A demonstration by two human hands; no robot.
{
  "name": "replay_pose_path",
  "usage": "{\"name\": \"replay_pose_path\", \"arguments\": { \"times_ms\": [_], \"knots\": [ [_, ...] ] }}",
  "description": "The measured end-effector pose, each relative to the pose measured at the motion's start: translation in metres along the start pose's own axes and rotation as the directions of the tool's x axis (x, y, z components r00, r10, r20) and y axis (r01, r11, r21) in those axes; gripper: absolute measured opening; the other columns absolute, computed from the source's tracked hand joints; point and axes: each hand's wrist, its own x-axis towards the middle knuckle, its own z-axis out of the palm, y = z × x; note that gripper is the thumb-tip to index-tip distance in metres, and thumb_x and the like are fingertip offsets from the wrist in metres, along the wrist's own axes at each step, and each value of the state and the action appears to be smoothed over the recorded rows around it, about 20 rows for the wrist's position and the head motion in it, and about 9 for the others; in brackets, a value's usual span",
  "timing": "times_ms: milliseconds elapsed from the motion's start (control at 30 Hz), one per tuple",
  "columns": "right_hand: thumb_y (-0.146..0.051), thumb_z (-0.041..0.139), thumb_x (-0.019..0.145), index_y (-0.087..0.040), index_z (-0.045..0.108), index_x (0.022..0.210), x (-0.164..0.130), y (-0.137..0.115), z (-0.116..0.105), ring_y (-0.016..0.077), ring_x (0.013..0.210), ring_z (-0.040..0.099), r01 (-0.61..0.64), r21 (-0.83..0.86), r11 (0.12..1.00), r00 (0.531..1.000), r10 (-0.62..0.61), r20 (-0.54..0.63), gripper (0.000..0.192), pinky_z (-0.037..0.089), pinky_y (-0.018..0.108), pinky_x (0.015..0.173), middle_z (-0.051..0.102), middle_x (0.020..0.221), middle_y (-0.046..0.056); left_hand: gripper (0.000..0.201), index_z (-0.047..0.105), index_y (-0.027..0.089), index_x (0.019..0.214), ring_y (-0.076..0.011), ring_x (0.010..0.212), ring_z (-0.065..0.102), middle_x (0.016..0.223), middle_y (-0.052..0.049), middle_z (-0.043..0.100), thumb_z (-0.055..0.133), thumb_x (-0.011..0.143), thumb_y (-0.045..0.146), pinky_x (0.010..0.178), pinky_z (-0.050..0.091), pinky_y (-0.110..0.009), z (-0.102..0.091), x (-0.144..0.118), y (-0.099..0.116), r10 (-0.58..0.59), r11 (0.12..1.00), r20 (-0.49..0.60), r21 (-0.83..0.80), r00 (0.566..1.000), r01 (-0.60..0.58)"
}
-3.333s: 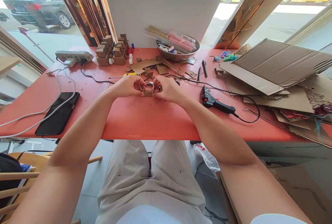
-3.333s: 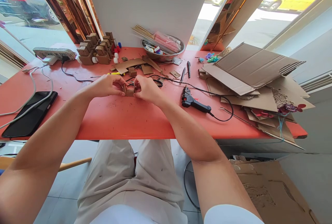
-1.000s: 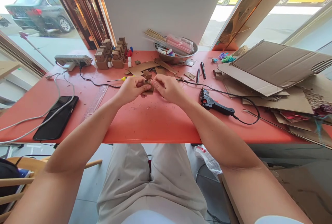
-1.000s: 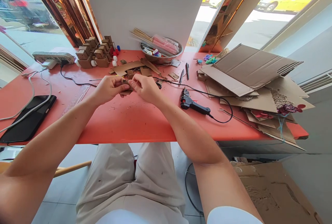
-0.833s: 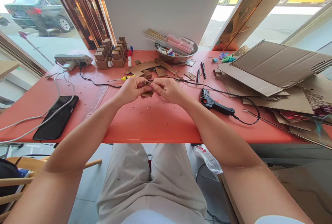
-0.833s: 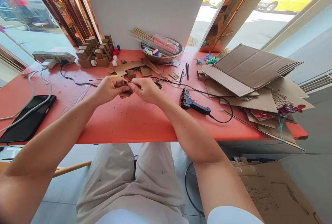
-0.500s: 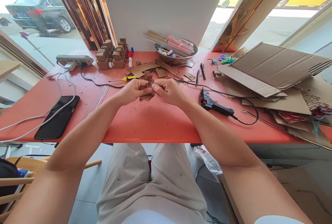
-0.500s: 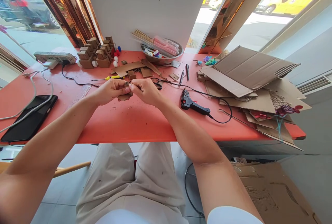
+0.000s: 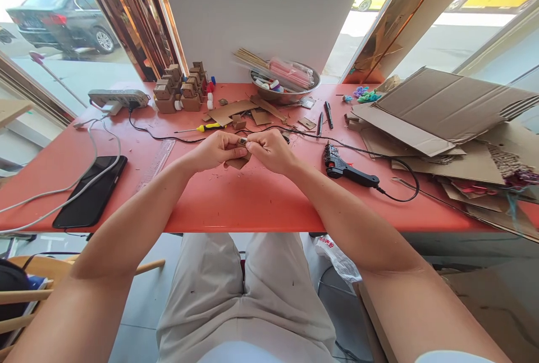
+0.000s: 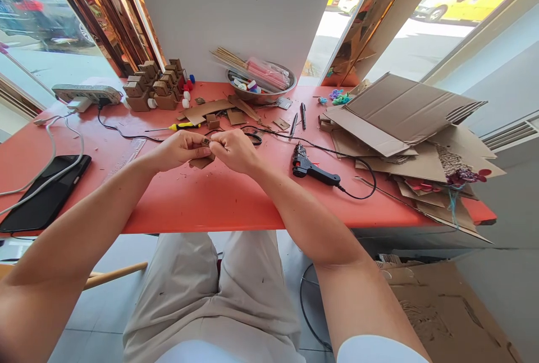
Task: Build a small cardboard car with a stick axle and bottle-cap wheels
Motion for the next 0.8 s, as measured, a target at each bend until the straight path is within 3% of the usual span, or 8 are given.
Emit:
{"name": "replay_pose_path", "arguments": {
  "times_ms": [167, 333, 533, 700, 800],
  "knots": [
    [-0.036, 0.047, 0.094, -0.025, 0.034, 0.061, 0.0005, 0.0005, 0.0011, 0.0117, 0.060, 0.034, 0.034, -0.010, 0.999, 0.998, -0.034, 0.044, 0.037, 0.025, 0.029, 0.060, 0.035, 0.058, -0.004, 0.049, 0.065, 0.021, 0.063, -0.0105, 0.049, 0.043, 0.052, 0.002, 0.054, 0.087, 0.067, 0.064, 0.047, 0.035, -0.025, 0.0014, 0.0002, -0.0011, 0.015, 0.999, -0.027, 0.052, 1.000, -0.014],
    [-0.031, 0.045, 0.091, -0.025, 0.029, 0.060, -0.0013, -0.0010, 0.0040, 0.0112, 0.059, 0.032, 0.072, 0.005, 0.997, 0.997, -0.072, 0.007, 0.036, 0.024, 0.030, 0.059, 0.033, 0.057, -0.004, 0.048, 0.068, 0.019, 0.064, -0.0091, 0.048, 0.040, 0.052, 0.002, 0.053, 0.089, 0.065, 0.062, 0.045, 0.032, -0.024, 0.0054, 0.0004, 0.0008, 0.014, 1.000, 0.010, 0.002, 1.000, -0.014],
    [-0.035, 0.045, 0.094, -0.024, 0.035, 0.060, -0.0003, -0.0006, 0.0065, 0.0112, 0.059, 0.034, 0.021, 0.002, 1.000, 1.000, -0.021, 0.020, 0.037, 0.024, 0.029, 0.058, 0.036, 0.057, -0.004, 0.050, 0.066, 0.019, 0.063, -0.0082, 0.047, 0.039, 0.050, 0.003, 0.050, 0.090, 0.066, 0.063, 0.045, 0.032, -0.023, 0.0030, 0.0006, -0.0002, 0.008, 1.000, 0.023, 0.011, 1.000, -0.009],
    [-0.028, 0.046, 0.091, -0.025, 0.031, 0.059, -0.0008, -0.0012, 0.0092, 0.0112, 0.058, 0.035, 0.002, -0.019, 1.000, 1.000, -0.002, -0.009, 0.035, 0.024, 0.029, 0.059, 0.036, 0.056, -0.004, 0.056, 0.064, 0.019, 0.067, -0.0077, 0.046, 0.040, 0.053, 0.003, 0.054, 0.088, 0.068, 0.069, 0.043, 0.029, -0.023, 0.0042, 0.0005, -0.0003, 0.003, 1.000, 0.068, -0.007, 0.998, -0.002],
    [-0.032, 0.045, 0.098, -0.024, 0.039, 0.065, -0.0003, 0.0016, 0.0084, 0.0125, 0.060, 0.041, -0.002, -0.047, 0.999, 0.999, 0.000, -0.035, 0.034, 0.028, 0.029, 0.060, 0.044, 0.060, -0.003, 0.057, 0.063, 0.018, 0.070, -0.0075, 0.046, 0.040, 0.052, 0.004, 0.052, 0.087, 0.070, 0.070, 0.043, 0.030, -0.022, 0.0014, 0.0010, -0.0012, -0.002, 1.000, 0.030, 0.018, 1.000, 0.001]
  ]
}}
